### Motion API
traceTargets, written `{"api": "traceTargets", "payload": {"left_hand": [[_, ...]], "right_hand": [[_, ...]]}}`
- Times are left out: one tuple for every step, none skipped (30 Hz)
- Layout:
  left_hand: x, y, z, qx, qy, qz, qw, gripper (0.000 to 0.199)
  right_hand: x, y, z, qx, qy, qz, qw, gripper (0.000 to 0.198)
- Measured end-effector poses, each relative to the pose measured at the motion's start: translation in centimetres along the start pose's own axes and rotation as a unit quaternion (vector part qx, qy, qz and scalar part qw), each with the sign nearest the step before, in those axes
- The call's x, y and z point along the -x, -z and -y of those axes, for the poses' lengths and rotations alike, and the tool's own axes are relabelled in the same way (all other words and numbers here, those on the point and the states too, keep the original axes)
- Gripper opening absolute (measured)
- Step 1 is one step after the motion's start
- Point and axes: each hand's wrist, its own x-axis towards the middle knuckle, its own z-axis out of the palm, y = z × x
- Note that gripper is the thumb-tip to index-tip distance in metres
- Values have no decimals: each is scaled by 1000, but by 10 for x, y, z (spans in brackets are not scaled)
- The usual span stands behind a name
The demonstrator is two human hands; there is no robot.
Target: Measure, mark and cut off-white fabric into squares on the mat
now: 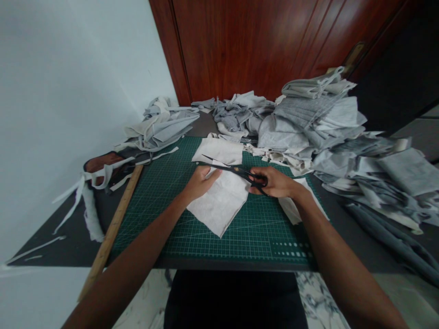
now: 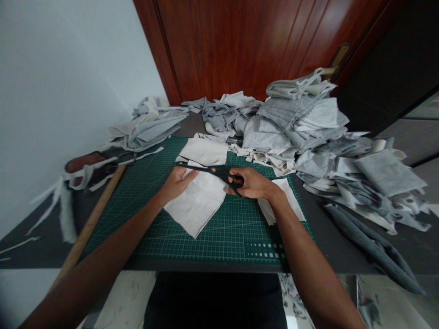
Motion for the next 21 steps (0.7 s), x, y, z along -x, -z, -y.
{"api": "traceTargets", "payload": {"left_hand": [[0,0,-1,-11,-10,6,1000,28],[0,1,-1,-22,-22,13,999,29],[0,1,-1,-31,-34,18,999,29],[-1,1,-1,-38,-42,22,998,30],[-1,1,-1,-44,-46,24,998,31],[-1,1,0,-52,-44,23,997,33],[-1,2,0,-58,-41,20,997,35],[-1,2,1,-61,-39,17,997,37],[-1,2,2,-61,-39,15,997,39],[-1,2,2,-58,-40,14,997,40],[-1,2,2,-54,-42,13,998,41],[-1,1,1,-50,-43,15,998,41],[-1,1,0,-46,-43,16,998,41],[-1,1,-1,-42,-43,17,998,40],[-1,1,-2,-39,-43,18,998,38],[-1,1,-3,-36,-44,19,998,38],[-1,1,-3,-34,-43,21,998,37],[-1,1,-3,-33,-41,22,998,38],[-1,1,-3,-35,-36,23,998,39],[0,1,-2,-38,-30,24,999,40],[0,2,-1,-42,-24,25,999,41]], "right_hand": [[0,0,0,3,-1,-4,1000,31],[1,0,0,6,-1,-8,1000,32],[1,0,0,8,-1,-12,1000,33],[1,0,0,11,-1,-15,1000,35],[2,0,0,12,-3,-18,1000,37],[2,0,0,13,-6,-18,1000,39],[1,-1,0,12,-8,-17,1000,40],[1,-1,0,10,-9,-14,1000,41],[0,-2,0,6,-10,-10,1000,42],[0,-3,0,1,-10,-5,1000,42],[-1,-3,0,-3,-10,-1,1000,41],[-1,-4,-1,-5,-11,0,1000,42],[-1,-4,-1,-7,-12,0,1000,43],[-1,-4,-1,-7,-14,-3,1000,45],[0,-4,-1,-6,-14,-7,1000,47],[0,-3,-1,-5,-14,-12,1000,49],[0,-3,-1,-3,-12,-16,1000,52],[1,-2,-2,-2,-10,-19,1000,53],[1,-2,-2,-2,-8,-20,1000,54],[2,-1,-3,-5,-7,-19,1000,55],[2,-1,-3,-10,-7,-17,1000,56]]}}
